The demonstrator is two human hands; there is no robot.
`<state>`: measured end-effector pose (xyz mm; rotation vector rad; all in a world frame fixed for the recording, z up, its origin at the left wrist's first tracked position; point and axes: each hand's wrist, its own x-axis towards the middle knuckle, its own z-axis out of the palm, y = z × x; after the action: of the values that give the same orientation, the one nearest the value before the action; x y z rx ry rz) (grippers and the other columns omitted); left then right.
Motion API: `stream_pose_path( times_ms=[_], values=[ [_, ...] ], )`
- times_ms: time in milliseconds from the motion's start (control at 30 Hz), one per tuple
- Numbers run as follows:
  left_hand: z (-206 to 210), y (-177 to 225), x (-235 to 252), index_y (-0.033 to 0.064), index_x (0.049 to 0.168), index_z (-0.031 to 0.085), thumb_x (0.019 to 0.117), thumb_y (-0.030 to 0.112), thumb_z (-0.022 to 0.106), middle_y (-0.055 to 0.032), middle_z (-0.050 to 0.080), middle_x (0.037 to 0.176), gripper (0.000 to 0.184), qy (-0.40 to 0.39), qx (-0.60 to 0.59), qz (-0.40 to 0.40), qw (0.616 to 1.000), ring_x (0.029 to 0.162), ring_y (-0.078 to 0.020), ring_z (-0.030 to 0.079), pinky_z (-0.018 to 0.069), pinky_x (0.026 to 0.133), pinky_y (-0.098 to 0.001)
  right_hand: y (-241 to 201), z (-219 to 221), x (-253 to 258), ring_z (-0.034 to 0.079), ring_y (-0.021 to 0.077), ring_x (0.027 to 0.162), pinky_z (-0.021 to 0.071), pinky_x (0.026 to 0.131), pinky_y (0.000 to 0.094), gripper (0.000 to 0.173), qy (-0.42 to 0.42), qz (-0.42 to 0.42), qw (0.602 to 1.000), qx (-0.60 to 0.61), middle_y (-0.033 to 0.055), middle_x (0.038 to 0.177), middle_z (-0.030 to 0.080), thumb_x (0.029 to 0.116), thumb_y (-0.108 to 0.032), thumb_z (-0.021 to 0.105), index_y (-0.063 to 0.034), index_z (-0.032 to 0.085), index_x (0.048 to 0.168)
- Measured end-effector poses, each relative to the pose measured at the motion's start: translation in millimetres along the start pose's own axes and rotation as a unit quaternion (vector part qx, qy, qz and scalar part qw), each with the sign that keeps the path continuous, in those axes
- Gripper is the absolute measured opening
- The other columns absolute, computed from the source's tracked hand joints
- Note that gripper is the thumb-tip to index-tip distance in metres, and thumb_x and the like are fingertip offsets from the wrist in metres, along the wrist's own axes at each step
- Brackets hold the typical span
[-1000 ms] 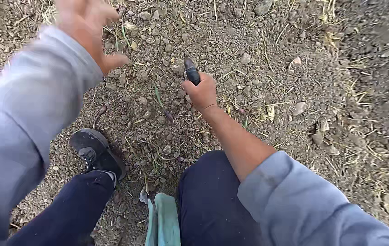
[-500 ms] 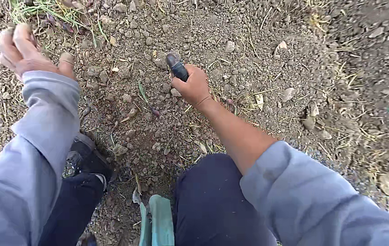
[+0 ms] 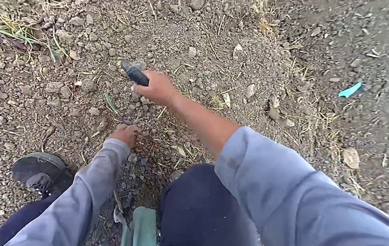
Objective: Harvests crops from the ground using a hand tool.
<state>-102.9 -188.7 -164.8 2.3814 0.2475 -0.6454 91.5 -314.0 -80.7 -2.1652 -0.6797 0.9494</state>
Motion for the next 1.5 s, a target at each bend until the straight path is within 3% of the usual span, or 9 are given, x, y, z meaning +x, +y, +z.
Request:
stream_pose_path(
  times_ms=[133, 233, 333, 633, 733, 833, 1033, 1233, 1500],
  values=[
    [-34, 10, -4, -0.0056, 0.135, 0.057, 0.1103, 0.007, 0.037, -0.0347, 0.065, 0.124, 0.034, 0.042, -0.040, -0.096, 0.994, 0.115, -0.0556, 0.063, 0.0439, 0.100, -0.0724, 42, -35, -43, 0.065, 0.0325, 0.116, 0.0492, 0.102, 0.0545, 0.041, -0.029, 0.004, 0.997, -0.074, 0.0192, 0.123, 0.067, 0.1026, -0.031, 0.063, -0.0002, 0.061, 0.130],
    [-17, -14, -9, -0.0060, 0.128, 0.062, 0.1079, 0.012, 0.045, -0.0359, 0.069, 0.104, 0.032, 0.095, -0.018, -0.068, 0.993, 0.095, -0.0588, 0.067, 0.0477, 0.085, -0.0765, 104, -27, -106, 0.070, 0.0360, 0.097, 0.0537, 0.089, 0.0594, 0.026, -0.025, 0.082, 0.989, -0.121, 0.0190, 0.102, 0.072, 0.1037, -0.022, 0.059, -0.0013, 0.070, 0.114],
    [-6, -26, -23, -0.0035, 0.129, 0.063, 0.1053, 0.014, 0.051, -0.0326, 0.071, 0.106, 0.032, 0.018, 0.011, -0.071, 0.997, 0.097, -0.0550, 0.069, 0.0495, 0.087, -0.0730, 147, 33, -139, 0.064, 0.0414, 0.117, 0.0512, 0.095, 0.0623, 0.036, -0.095, 0.217, 0.958, -0.162, 0.0219, 0.128, 0.065, 0.1030, -0.030, 0.060, -0.0034, 0.067, 0.127],
    [-12, -19, -60, -0.0062, 0.129, 0.063, 0.1052, 0.011, 0.053, -0.0329, 0.070, 0.101, 0.031, -0.073, 0.018, -0.109, 0.991, 0.092, -0.0506, 0.069, 0.0502, 0.087, -0.0673, 147, 95, -139, 0.067, 0.0382, 0.111, 0.0533, 0.093, 0.0558, 0.021, 0.136, 0.091, 0.974, -0.154, 0.0198, 0.113, 0.071, 0.0988, -0.010, 0.061, -0.0020, 0.070, 0.117],
    [-11, -26, -60, -0.0081, 0.125, 0.065, 0.1028, 0.008, 0.054, -0.0331, 0.070, 0.097, 0.029, -0.036, 0.002, -0.085, 0.996, 0.084, -0.0504, 0.069, 0.0505, 0.082, -0.0687, 145, 61, -139, 0.065, 0.0424, 0.116, 0.0531, 0.095, 0.0568, 0.034, 0.270, 0.225, 0.928, -0.121, 0.0263, 0.121, 0.067, 0.1014, -0.015, 0.057, 0.0046, 0.062, 0.128],
    [-11, -30, -59, -0.0073, 0.125, 0.065, 0.1028, 0.010, 0.054, -0.0328, 0.070, 0.098, 0.031, -0.043, 0.014, -0.069, 0.997, 0.086, -0.0509, 0.069, 0.0499, 0.083, -0.0701, 157, 40, -127, 0.056, 0.0426, 0.128, 0.0492, 0.097, 0.0590, 0.038, 0.203, 0.332, 0.912, -0.127, 0.0253, 0.133, 0.060, 0.0996, -0.016, 0.060, -0.0010, 0.059, 0.134],
    [-13, -38, -66, -0.0094, 0.123, 0.064, 0.1010, 0.013, 0.054, -0.0322, 0.068, 0.091, 0.033, -0.054, 0.003, -0.034, 0.998, 0.075, -0.0461, 0.066, 0.0502, 0.076, -0.0665, 175, 39, -178, 0.061, 0.0427, 0.122, 0.0537, 0.095, 0.0561, 0.026, 0.137, 0.184, 0.964, -0.135, 0.0253, 0.131, 0.061, 0.1030, -0.010, 0.053, 0.0025, 0.062, 0.123],
    [-16, -59, -66, -0.0068, 0.125, 0.064, 0.1023, 0.014, 0.054, -0.0290, 0.069, 0.091, 0.032, -0.014, 0.000, -0.094, 0.996, 0.076, -0.0420, 0.065, 0.0509, 0.076, -0.0626, 238, 21, -236, 0.055, 0.0457, 0.126, 0.0509, 0.093, 0.0602, 0.032, 0.063, 0.293, 0.928, -0.221, 0.0220, 0.133, 0.060, 0.1010, -0.008, 0.058, -0.0099, 0.062, 0.133],
    [-47, -5, -47, -0.0038, 0.137, 0.059, 0.1049, 0.011, 0.056, -0.0330, 0.068, 0.097, 0.035, -0.024, 0.042, -0.168, 0.985, 0.090, -0.0497, 0.066, 0.0472, 0.089, -0.0668, 141, -52, -176, 0.062, 0.0471, 0.115, 0.0476, 0.091, 0.0686, 0.030, -0.159, 0.370, 0.901, -0.163, 0.0280, 0.123, 0.065, 0.1042, -0.017, 0.055, 0.0018, 0.065, 0.126]
  ],
)
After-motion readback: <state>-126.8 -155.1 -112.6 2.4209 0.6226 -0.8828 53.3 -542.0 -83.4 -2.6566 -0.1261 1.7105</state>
